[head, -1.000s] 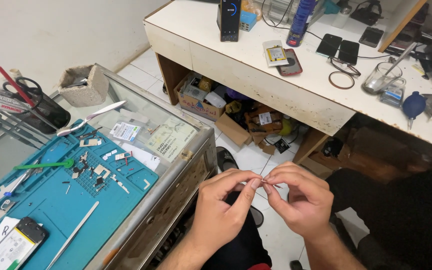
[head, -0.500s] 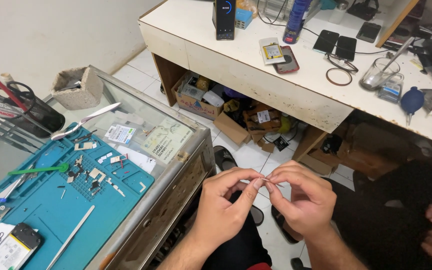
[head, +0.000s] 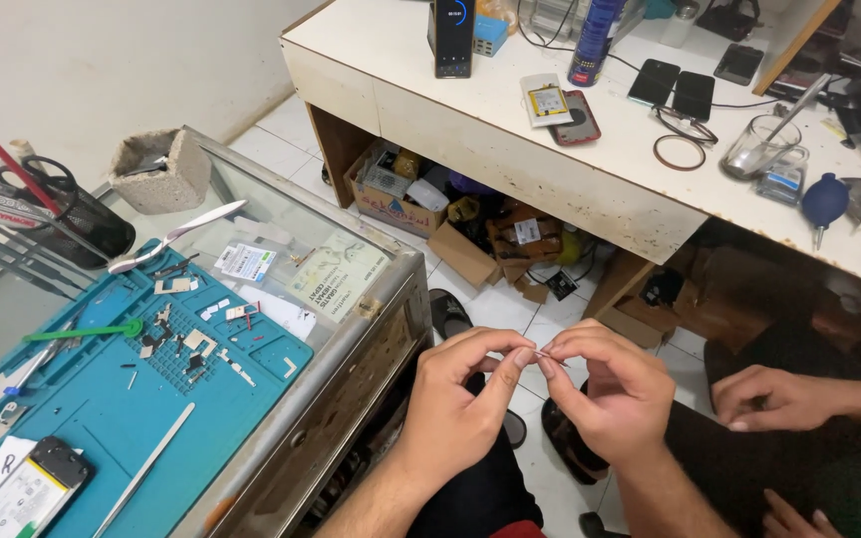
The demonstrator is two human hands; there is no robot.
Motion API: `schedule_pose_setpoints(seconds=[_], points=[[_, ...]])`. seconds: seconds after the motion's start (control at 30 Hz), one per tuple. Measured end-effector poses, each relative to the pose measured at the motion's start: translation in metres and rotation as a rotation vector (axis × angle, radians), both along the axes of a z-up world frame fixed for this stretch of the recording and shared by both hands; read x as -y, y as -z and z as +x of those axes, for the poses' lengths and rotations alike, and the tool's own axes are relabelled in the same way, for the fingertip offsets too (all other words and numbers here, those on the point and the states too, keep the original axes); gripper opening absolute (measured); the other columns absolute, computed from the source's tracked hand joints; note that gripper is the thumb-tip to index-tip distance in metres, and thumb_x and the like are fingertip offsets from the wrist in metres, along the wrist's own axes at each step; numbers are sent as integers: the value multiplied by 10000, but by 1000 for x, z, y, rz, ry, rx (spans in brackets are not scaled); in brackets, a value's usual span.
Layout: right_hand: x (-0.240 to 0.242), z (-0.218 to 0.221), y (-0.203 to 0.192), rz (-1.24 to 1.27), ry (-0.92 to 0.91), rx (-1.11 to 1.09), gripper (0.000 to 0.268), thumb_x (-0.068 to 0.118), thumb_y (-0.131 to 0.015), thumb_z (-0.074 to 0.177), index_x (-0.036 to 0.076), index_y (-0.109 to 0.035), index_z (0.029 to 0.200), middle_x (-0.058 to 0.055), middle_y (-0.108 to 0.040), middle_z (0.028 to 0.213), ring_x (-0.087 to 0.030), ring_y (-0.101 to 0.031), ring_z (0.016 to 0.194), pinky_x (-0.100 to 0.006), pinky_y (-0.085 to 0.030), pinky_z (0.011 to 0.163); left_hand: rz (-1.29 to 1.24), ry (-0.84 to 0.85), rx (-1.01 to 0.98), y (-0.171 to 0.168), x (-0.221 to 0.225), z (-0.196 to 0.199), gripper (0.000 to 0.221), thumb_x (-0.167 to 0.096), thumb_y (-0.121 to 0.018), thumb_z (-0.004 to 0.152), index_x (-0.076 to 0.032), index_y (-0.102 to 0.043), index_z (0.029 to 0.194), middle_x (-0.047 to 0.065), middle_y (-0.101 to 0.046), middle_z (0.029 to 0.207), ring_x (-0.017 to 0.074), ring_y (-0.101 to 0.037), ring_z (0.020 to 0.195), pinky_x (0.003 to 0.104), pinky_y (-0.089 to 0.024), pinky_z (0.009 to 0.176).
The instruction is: A person is disassembling a smartphone, removing the back casing and inspecting internal components on a repair bench.
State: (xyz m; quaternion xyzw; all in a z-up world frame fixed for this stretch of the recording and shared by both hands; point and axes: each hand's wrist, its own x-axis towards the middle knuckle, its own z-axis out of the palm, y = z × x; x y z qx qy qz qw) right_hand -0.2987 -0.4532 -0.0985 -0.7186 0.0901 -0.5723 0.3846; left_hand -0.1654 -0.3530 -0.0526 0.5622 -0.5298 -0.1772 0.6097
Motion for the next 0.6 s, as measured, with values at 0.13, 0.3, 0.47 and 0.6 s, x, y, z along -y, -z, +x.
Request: schedule_pose_setpoints(seconds=[0.13, 0.3, 0.47, 0.6], points=[[1, -2, 2, 6, 5, -5, 157, -87, -772, 814, -18, -700, 936, -126, -728, 837, -225, -685, 739, -302, -552, 743, -14, -4, -13, 2, 1, -1, 117, -160, -662, 952, -82, -744, 982, 30, -758, 897, 147, -714, 829, 268, -618, 732], [-1, 0, 1, 46, 9, -6, 134, -88, -756, 832, -36, -708, 945, -139, -729, 847, -239, -691, 766, -313, -569, 764, -43, -8, -13, 0, 0, -2, 105, -133, -655, 950, -71, -736, 976, 44, -748, 894, 150, -705, 815, 258, -617, 713], [1, 0, 0, -4, 2, -20, 140, -95, -753, 828, -29, -707, 943, -125, -729, 842, -227, -680, 746, -316, -556, 744, -44, -30, -17, -3, 0, -3, 94, -112, -677, 912, -69, -740, 968, 47, -742, 871, 138, -701, 780, 244, -625, 688], [0, 0, -3, -22, 6, -34, 132, -101, -746, 824, -35, -697, 927, -136, -712, 823, -233, -669, 731, -314, -548, 724, -19, -56, -43, -4, 0, -6, 64, -121, -725, 869, -86, -740, 920, 34, -740, 834, 116, -706, 761, 231, -626, 645]])
